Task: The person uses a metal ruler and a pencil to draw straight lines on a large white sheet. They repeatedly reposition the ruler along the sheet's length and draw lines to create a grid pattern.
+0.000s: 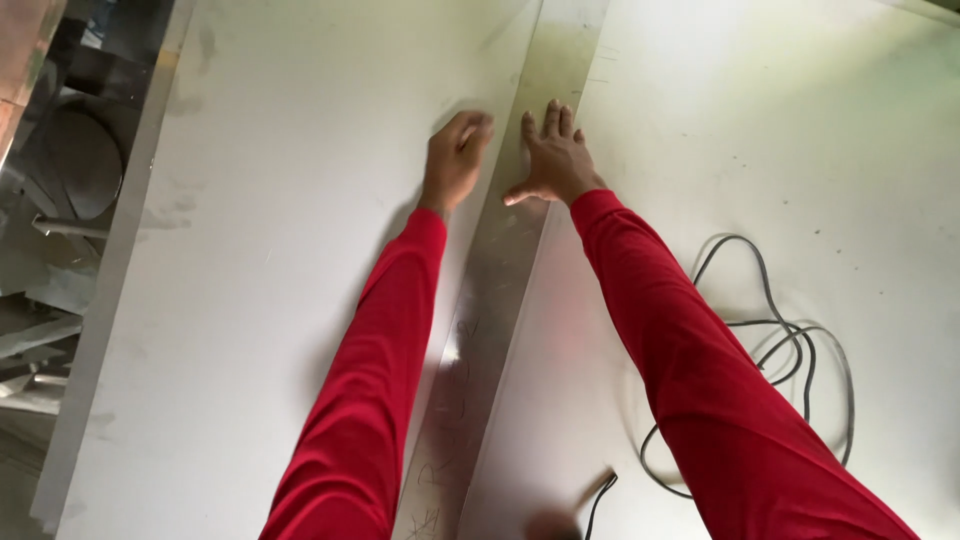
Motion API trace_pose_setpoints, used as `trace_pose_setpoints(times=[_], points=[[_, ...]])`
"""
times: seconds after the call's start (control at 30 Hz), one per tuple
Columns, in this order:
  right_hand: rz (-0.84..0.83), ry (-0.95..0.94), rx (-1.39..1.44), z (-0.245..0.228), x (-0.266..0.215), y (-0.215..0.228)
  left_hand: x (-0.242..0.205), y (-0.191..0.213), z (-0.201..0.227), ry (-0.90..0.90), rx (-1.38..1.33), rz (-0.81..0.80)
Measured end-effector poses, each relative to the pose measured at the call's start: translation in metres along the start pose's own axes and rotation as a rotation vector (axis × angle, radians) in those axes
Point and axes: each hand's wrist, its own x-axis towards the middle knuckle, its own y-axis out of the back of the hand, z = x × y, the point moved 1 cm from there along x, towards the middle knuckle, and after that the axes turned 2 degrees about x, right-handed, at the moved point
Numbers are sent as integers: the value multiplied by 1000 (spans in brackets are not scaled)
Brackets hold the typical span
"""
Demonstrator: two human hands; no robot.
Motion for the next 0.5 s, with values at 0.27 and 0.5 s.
trace_pose_setpoints(times=[0.27, 0.5], points=[[59, 41, -22, 9, 9, -7, 110, -57, -38, -56, 160, 105], [22, 10, -35, 10, 11, -11, 135, -76, -69, -282, 486, 211]])
